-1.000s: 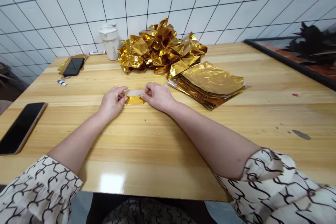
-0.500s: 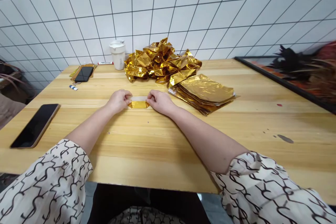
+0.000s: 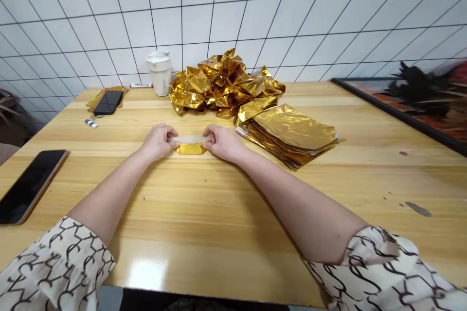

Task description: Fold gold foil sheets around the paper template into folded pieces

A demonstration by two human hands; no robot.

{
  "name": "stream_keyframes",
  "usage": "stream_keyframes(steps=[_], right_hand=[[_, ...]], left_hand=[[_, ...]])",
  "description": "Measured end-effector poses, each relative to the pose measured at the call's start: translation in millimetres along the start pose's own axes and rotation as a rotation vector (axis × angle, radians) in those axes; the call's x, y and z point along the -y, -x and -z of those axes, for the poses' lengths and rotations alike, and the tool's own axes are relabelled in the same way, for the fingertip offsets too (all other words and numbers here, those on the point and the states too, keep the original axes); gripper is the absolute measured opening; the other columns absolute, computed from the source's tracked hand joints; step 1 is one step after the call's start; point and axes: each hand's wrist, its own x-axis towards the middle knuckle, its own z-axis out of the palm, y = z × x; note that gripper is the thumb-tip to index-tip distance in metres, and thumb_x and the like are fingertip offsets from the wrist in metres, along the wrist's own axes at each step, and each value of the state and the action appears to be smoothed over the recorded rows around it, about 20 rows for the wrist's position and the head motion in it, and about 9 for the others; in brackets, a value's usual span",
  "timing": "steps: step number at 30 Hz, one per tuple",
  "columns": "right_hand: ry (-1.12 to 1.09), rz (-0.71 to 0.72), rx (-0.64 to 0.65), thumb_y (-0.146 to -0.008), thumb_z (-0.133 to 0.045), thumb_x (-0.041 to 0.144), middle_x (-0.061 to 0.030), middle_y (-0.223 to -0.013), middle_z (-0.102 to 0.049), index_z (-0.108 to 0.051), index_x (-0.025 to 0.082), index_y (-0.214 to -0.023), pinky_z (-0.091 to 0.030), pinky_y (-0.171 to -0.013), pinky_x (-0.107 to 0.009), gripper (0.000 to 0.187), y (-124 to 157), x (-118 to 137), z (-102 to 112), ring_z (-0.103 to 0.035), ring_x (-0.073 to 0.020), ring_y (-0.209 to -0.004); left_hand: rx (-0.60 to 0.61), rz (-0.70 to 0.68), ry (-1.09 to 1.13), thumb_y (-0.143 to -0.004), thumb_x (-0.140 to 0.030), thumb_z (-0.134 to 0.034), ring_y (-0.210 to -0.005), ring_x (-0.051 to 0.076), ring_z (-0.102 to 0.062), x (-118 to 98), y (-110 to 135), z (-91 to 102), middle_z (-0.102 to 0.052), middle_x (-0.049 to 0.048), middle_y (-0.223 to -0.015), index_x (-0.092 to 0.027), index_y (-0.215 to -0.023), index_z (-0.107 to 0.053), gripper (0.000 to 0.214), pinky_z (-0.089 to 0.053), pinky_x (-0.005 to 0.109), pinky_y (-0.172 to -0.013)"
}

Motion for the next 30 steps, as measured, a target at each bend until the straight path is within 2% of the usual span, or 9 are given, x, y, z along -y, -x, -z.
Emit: stream_keyframes(steps=[5,9,11,14,17,23,26,30], right_hand=[[0.013,-0.002,-0.001,-0.077,-0.063,0.026,-0.0017,-0.083,-0.065,-0.062,0.022,-0.091,-0.041,-0.068,-0.030,0.014,-3,1,0,-0.059,-0.0192,-0.078],[0.050,0.069,-0.065,-0.076,-0.062,0.022,-0.0085,-0.107,-0.064,-0.062,0.020,-0.098,-0.040,-0.086,-0.038,0.022,-3,-1,-3,-0.055,-0.0259,-0.103],[0.032,0.103,-0.059,-0.076,-0.061,0.020,-0.0097,-0.112,-0.063,-0.061,0.019,-0.102,-0.038,-0.090,-0.041,0.026,-3,-2,-4,-0.053,-0.0274,-0.107],[-0.015,0.147,-0.060,-0.076,-0.058,0.018,-0.0088,-0.109,-0.064,-0.062,0.020,-0.098,-0.037,-0.091,-0.043,0.023,-2,-6,-7,-0.052,-0.0277,-0.107],[-0.054,0.192,-0.110,-0.075,-0.057,0.016,-0.0069,-0.100,-0.065,-0.063,0.021,-0.088,-0.036,-0.088,-0.042,0.015,-2,-9,-11,-0.052,-0.0269,-0.102],[-0.043,0.334,-0.181,-0.077,-0.054,0.016,-0.0060,-0.083,-0.062,-0.061,0.020,-0.073,-0.034,-0.080,-0.037,0.009,1,-13,-16,-0.051,-0.0239,-0.089],[-0.013,0.393,-0.171,-0.080,-0.051,0.017,-0.0061,-0.079,-0.062,-0.062,0.020,-0.073,-0.033,-0.078,-0.036,0.013,3,-16,-15,-0.050,-0.0232,-0.085],[0.035,0.454,-0.150,-0.083,-0.048,0.016,-0.0069,-0.083,-0.063,-0.065,0.020,-0.081,-0.032,-0.077,-0.034,0.017,5,-20,-14,-0.051,-0.0229,-0.084]], left_hand=[[-0.017,0.008,0.035,-0.065,-0.017,-0.071,-0.080,0.019,-0.056,-5,2,0.5,-0.059,0.0000,-0.080,-0.020,-0.073,-0.061,0.012,-0.047,0.032,-0.075],[-0.015,0.042,0.118,-0.064,-0.013,-0.069,-0.072,0.015,-0.053,-6,3,-2.3,-0.058,-0.0026,-0.077,-0.019,-0.081,-0.061,0.019,-0.044,0.028,-0.069],[-0.023,0.039,0.168,-0.063,-0.011,-0.070,-0.071,0.014,-0.053,-6,2,-4.6,-0.058,-0.0037,-0.075,-0.019,-0.087,-0.063,0.026,-0.044,0.027,-0.068],[-0.025,0.015,0.210,-0.063,-0.011,-0.070,-0.069,0.014,-0.054,-3,1,-8.2,-0.059,-0.0038,-0.074,-0.019,-0.088,-0.065,0.027,-0.045,0.026,-0.066],[-0.034,-0.058,0.198,-0.063,-0.009,-0.068,-0.071,0.015,-0.056,0,1,-9.8,-0.061,-0.0019,-0.075,-0.019,-0.080,-0.067,0.020,-0.047,0.028,-0.069],[-0.074,-0.243,0.030,-0.070,-0.010,-0.061,-0.081,0.019,-0.059,0,7,-6.4,-0.061,0.0002,-0.073,-0.020,-0.069,-0.066,0.012,-0.049,0.032,-0.079],[-0.066,-0.328,-0.069,-0.073,-0.009,-0.058,-0.083,0.019,-0.059,0,9,-3.9,-0.061,0.0012,-0.075,-0.020,-0.070,-0.066,0.014,-0.048,0.033,-0.081],[-0.025,-0.417,-0.162,-0.076,-0.006,-0.051,-0.083,0.019,-0.059,1,13,-1.1,-0.061,0.0029,-0.080,-0.020,-0.074,-0.066,0.021,-0.049,0.032,-0.080]])
